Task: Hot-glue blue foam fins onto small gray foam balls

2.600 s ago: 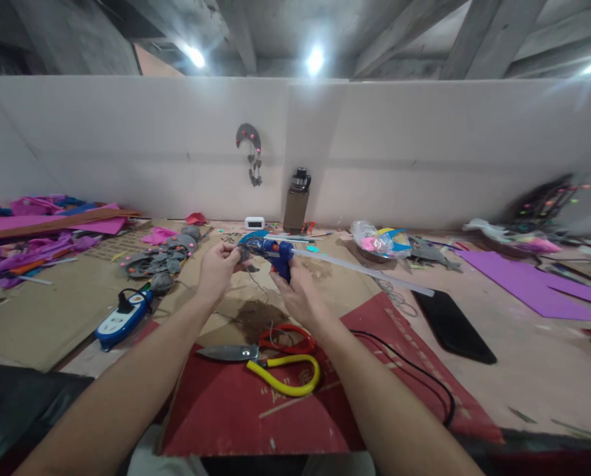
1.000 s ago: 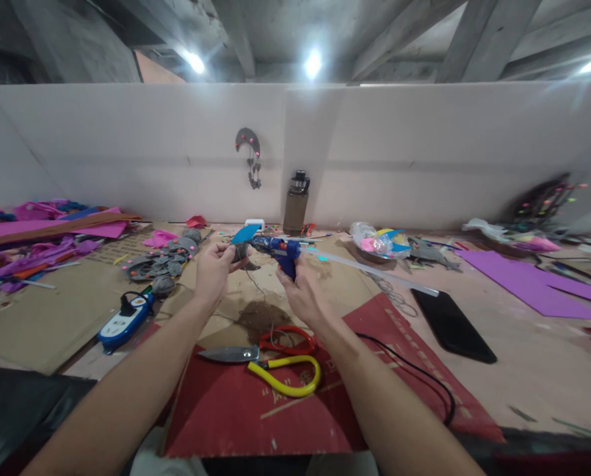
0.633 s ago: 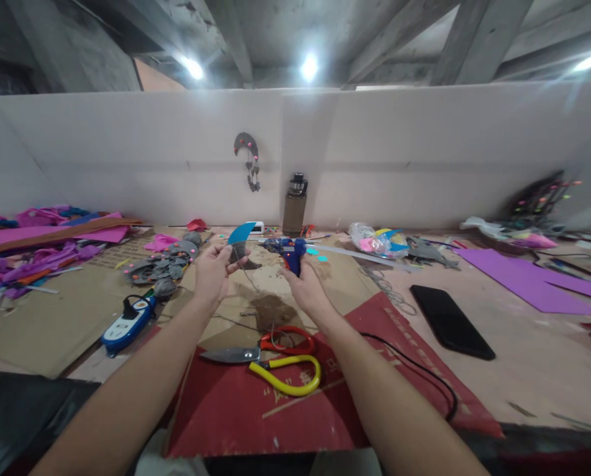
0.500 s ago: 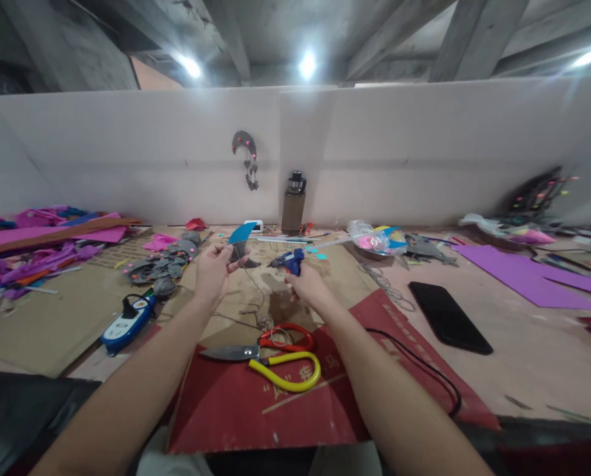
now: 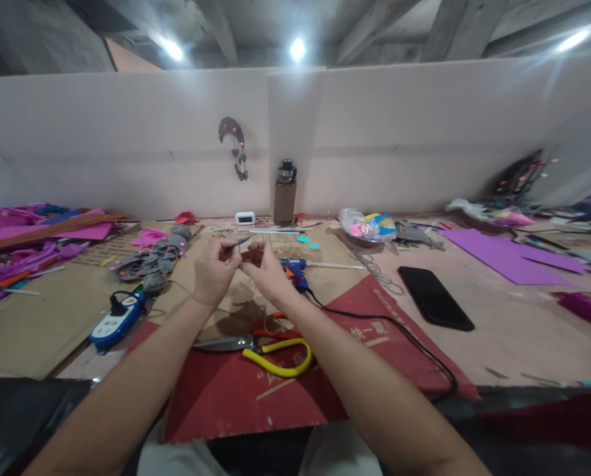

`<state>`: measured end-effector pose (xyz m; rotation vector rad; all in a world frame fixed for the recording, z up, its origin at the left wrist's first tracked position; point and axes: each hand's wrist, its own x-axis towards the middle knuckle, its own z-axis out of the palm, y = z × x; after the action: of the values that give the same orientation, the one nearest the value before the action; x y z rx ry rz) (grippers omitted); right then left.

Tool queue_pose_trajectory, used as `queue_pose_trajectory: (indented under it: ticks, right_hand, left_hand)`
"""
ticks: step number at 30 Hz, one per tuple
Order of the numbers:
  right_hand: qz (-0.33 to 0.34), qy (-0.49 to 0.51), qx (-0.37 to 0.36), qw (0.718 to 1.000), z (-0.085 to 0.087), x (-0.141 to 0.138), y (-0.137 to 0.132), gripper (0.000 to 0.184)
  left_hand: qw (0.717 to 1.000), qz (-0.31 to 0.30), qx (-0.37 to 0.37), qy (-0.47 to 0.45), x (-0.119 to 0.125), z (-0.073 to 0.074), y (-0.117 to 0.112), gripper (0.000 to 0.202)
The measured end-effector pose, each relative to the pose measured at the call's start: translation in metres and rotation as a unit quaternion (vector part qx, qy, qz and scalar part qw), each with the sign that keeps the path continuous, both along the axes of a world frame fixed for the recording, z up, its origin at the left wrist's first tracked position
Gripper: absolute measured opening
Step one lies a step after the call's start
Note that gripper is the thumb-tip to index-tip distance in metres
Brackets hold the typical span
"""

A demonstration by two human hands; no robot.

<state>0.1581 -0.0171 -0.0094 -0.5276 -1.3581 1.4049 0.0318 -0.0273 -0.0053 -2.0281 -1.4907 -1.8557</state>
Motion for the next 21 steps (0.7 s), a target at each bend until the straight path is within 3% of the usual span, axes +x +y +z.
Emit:
queue_pose_trajectory:
  ticks: [3, 6, 10, 12, 15, 17, 21]
  right_hand:
    - [0.028, 0.005, -0.037, 0.999, 0.003, 0.005, -0.004, 0.031]
    - [-0.014, -0.03, -0.03, 0.999, 0.005, 0.015, -0.004, 0.026]
    - [-0.066, -0.074, 0.008, 0.995, 0.004, 0.02, 0.0, 0.022]
    - [-0.084, -0.087, 0.026, 0.992, 0.004, 0.02, 0.001, 0.022]
    - [-0.122, -0.105, 0.048, 0.986, 0.007, 0.021, 0.001, 0.024]
    - [-0.148, -0.116, 0.056, 0.981, 0.008, 0.022, 0.0, 0.025]
    - [-0.189, -0.122, 0.061, 0.972, 0.009, 0.024, 0.002, 0.026]
  left_hand:
    - [0.999, -0.01, 0.015, 0.038, -0.001, -0.002, 0.0, 0.014]
    - [0.999, -0.01, 0.017, 0.045, -0.001, -0.002, -0.002, 0.014]
    - [0.996, -0.044, -0.028, -0.069, 0.005, 0.004, -0.004, 0.01]
    - [0.972, -0.105, -0.083, -0.194, 0.01, 0.006, -0.004, 0.011]
    - [0.902, -0.219, -0.149, -0.34, 0.014, 0.007, -0.002, 0.019]
    - [0.878, -0.258, -0.166, -0.368, 0.015, 0.006, -0.001, 0.022]
    - [0.87, -0.283, -0.17, -0.366, 0.016, 0.004, -0.001, 0.023]
